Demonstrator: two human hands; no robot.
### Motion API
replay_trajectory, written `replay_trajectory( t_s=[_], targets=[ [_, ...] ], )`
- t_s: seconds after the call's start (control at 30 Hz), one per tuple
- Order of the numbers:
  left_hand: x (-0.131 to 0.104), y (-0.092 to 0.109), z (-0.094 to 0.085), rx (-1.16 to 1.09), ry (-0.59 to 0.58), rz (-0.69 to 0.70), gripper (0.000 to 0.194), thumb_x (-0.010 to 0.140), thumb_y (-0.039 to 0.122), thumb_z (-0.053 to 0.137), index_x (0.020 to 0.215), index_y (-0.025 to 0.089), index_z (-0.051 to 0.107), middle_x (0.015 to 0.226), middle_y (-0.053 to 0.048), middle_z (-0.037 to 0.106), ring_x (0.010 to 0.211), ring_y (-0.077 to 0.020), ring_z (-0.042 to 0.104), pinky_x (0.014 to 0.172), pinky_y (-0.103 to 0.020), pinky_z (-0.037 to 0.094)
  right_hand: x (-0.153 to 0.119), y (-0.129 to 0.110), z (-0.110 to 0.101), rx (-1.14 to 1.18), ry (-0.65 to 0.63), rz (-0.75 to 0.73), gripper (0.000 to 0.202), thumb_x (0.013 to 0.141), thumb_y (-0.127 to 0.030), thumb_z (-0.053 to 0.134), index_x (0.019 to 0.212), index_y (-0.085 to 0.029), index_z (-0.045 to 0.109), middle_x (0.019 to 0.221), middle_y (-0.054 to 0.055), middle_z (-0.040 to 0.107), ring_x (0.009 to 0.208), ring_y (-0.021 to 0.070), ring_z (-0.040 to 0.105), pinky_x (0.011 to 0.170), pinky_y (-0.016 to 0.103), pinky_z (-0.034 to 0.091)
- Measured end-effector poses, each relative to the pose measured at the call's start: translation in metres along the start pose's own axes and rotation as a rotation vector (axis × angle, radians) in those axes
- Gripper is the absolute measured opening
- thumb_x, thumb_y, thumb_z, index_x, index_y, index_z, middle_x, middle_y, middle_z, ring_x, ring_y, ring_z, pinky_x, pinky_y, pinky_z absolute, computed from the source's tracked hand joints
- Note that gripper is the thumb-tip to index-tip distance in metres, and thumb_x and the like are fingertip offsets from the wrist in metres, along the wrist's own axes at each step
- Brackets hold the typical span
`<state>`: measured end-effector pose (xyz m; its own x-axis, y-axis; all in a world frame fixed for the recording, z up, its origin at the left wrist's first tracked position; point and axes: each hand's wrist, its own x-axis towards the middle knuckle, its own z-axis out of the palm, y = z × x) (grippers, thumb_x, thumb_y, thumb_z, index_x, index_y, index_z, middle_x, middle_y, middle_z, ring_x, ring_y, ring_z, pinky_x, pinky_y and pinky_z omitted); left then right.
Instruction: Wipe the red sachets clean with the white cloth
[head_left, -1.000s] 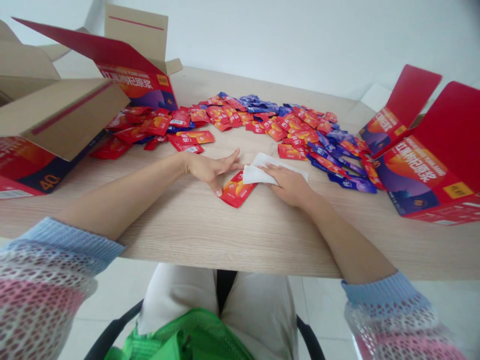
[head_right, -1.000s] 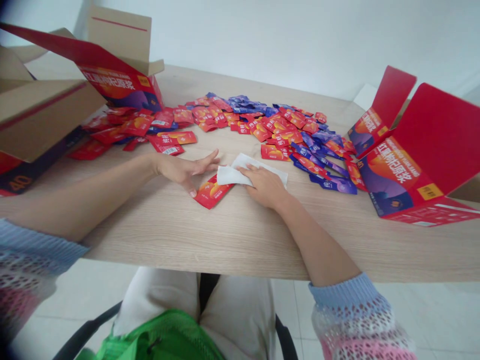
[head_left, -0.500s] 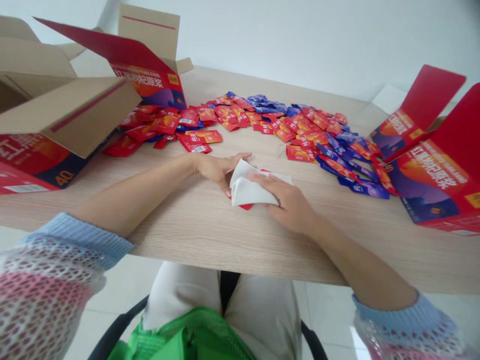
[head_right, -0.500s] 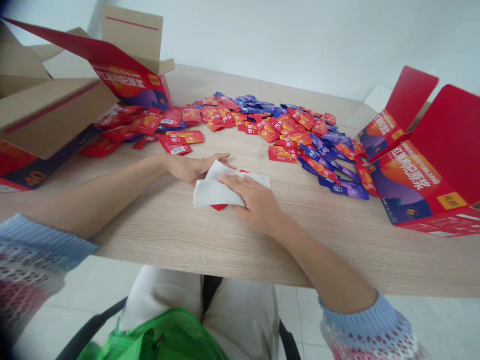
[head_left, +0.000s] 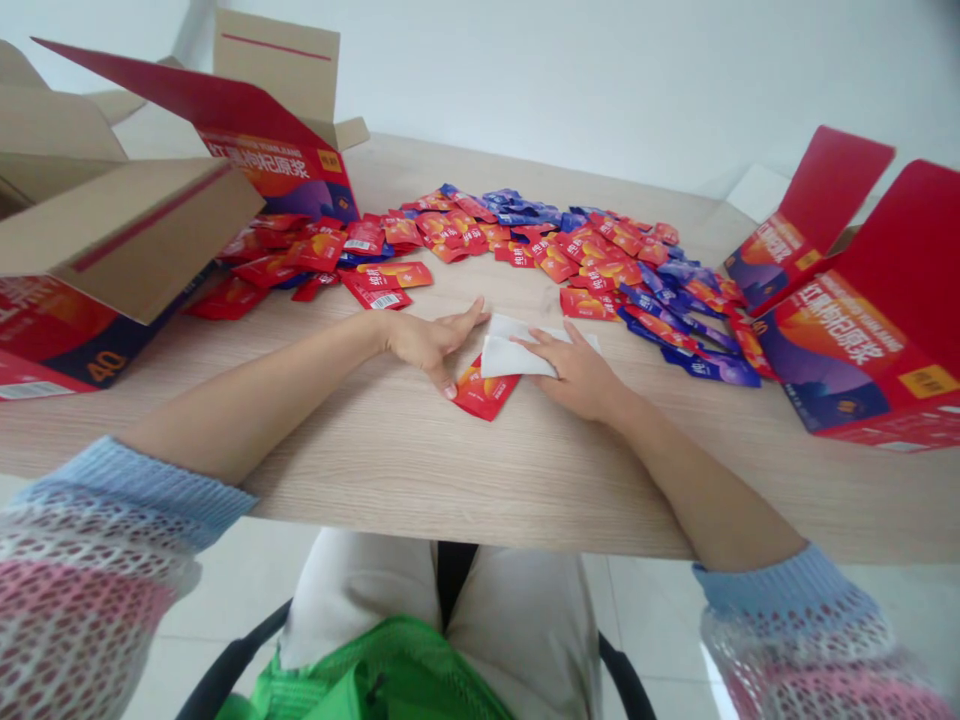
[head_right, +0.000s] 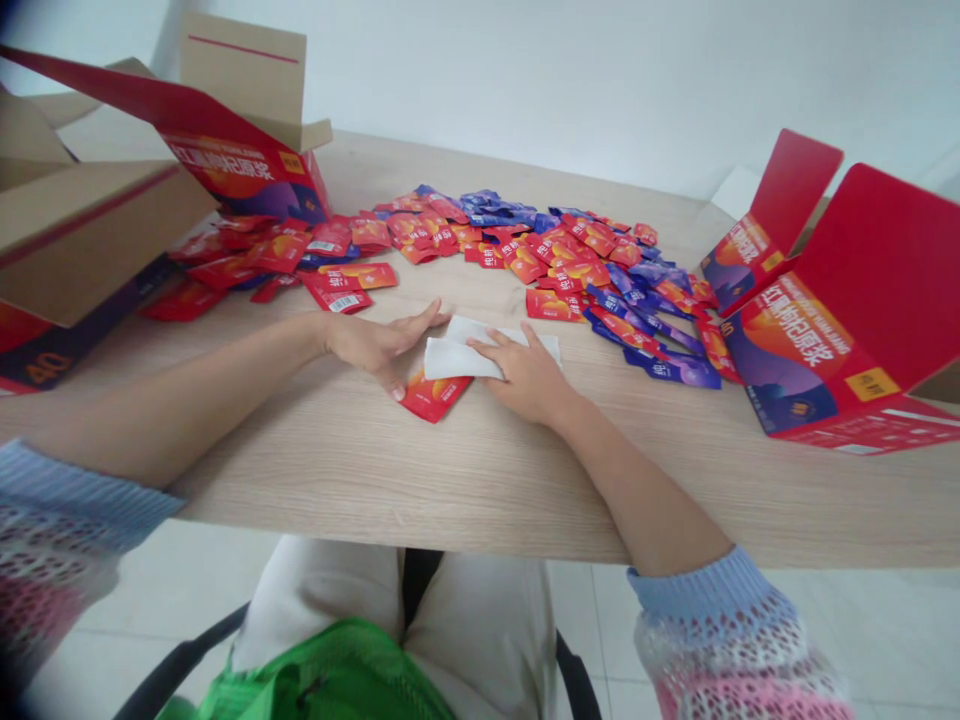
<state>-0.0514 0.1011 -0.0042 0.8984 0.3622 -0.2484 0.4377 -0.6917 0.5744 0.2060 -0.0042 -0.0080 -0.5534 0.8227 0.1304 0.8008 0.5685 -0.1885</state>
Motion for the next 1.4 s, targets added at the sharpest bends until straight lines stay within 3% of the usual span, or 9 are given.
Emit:
replay_trajectory(
  t_s=[0.27, 0.5, 0.6, 0.77, 0.83, 0.97, 1.13, 1.3, 1.4],
  targets=[
    [-0.005, 0.003, 0.000, -0.001, 0.007, 0.004, 0.147, 0.057, 0.055, 0.078, 0.147, 0.012, -0.030, 0.161, -0.022, -0.010, 0.149, -0.0332, -0.002, 0.119, -0.047, 0.008, 0.000, 0.020, 0.002, -0.057, 0.189, 0.236, 0.050, 0.094, -0.027, 0.044, 0.141, -0.011, 0.049, 0.143, 0.016, 0.051, 0.138, 0.0296, 0.040, 0.118, 0.054, 0.021],
    [-0.003, 0.013, 0.006, 0.042, 0.007, -0.125, 0.155, 0.057, 0.066, 0.074, 0.136, 0.008, -0.045, 0.159, -0.023, -0.013, 0.148, -0.0330, -0.010, 0.119, -0.045, 0.005, -0.017, -0.004, -0.031, 0.061, 0.527, 0.123, 0.065, 0.085, -0.014, 0.049, 0.148, -0.025, 0.037, 0.150, 0.003, 0.045, 0.142, 0.0290, 0.031, 0.117, 0.055, 0.023],
    [0.000, 0.012, 0.007, 0.069, -0.009, -0.131, 0.156, 0.056, 0.067, 0.074, 0.134, 0.008, -0.047, 0.159, -0.023, -0.014, 0.147, -0.0350, -0.012, 0.118, -0.047, 0.006, -0.016, -0.018, -0.029, 0.122, 0.452, 0.013, 0.068, 0.082, -0.008, 0.046, 0.147, -0.026, 0.037, 0.150, 0.002, 0.045, 0.143, 0.0255, 0.031, 0.119, 0.054, 0.017],
    [0.002, 0.005, 0.007, 0.119, -0.021, -0.061, 0.151, 0.059, 0.066, 0.071, 0.133, 0.011, -0.049, 0.160, -0.022, -0.014, 0.147, -0.0358, -0.012, 0.118, -0.049, 0.006, -0.007, -0.028, 0.000, 0.173, 0.068, -0.234, 0.070, 0.073, -0.004, 0.045, 0.140, -0.024, 0.046, 0.149, 0.002, 0.046, 0.142, 0.0222, 0.034, 0.119, 0.056, 0.014],
    [0.000, 0.006, 0.007, 0.127, -0.026, -0.057, 0.146, 0.063, 0.064, 0.069, 0.134, 0.012, -0.048, 0.160, -0.021, -0.015, 0.147, -0.0353, -0.012, 0.118, -0.048, 0.007, -0.005, -0.028, 0.004, 0.180, -0.005, -0.247, 0.066, 0.074, -0.006, 0.048, 0.137, -0.023, 0.051, 0.146, 0.003, 0.049, 0.141, 0.0222, 0.036, 0.119, 0.053, 0.019],
    [-0.001, 0.010, 0.007, 0.140, -0.043, -0.093, 0.145, 0.063, 0.062, 0.069, 0.136, 0.013, -0.046, 0.159, -0.019, -0.019, 0.147, -0.0351, -0.013, 0.118, -0.047, 0.008, -0.003, -0.021, 0.001, 0.174, 0.012, -0.199, 0.057, 0.077, -0.012, 0.057, 0.132, -0.023, 0.058, 0.141, 0.005, 0.055, 0.137, 0.0237, 0.042, 0.117, 0.049, 0.027],
    [0.001, 0.012, 0.007, 0.182, -0.050, -0.151, 0.148, 0.059, 0.066, 0.070, 0.139, 0.011, -0.042, 0.158, -0.020, -0.020, 0.146, -0.0372, -0.014, 0.118, -0.048, 0.009, 0.004, -0.004, -0.001, 0.090, -0.021, -0.140, 0.064, 0.079, -0.017, 0.057, 0.142, -0.025, 0.048, 0.146, 0.003, 0.049, 0.139, 0.0240, 0.040, 0.115, 0.049, 0.030],
    [0.000, 0.019, 0.005, 0.209, -0.064, -0.171, 0.146, 0.060, 0.071, 0.067, 0.142, 0.011, -0.038, 0.158, -0.020, -0.021, 0.147, -0.0374, -0.012, 0.118, -0.049, 0.010, 0.010, 0.015, -0.001, -0.026, -0.012, 0.117, 0.052, 0.086, -0.024, 0.054, 0.138, -0.030, 0.054, 0.149, 0.004, 0.045, 0.130, 0.0286, 0.051, 0.106, 0.048, 0.042],
    [-0.001, 0.023, 0.003, 0.218, -0.078, -0.197, 0.146, 0.059, 0.073, 0.066, 0.146, 0.008, -0.031, 0.157, -0.021, -0.022, 0.147, -0.0378, -0.012, 0.118, -0.047, 0.009, 0.008, 0.028, -0.002, -0.128, 0.050, 0.275, 0.046, 0.087, -0.024, 0.051, 0.132, -0.029, 0.060, 0.137, 0.006, 0.059, 0.122, 0.0318, 0.057, 0.097, 0.047, 0.048]
  ],
)
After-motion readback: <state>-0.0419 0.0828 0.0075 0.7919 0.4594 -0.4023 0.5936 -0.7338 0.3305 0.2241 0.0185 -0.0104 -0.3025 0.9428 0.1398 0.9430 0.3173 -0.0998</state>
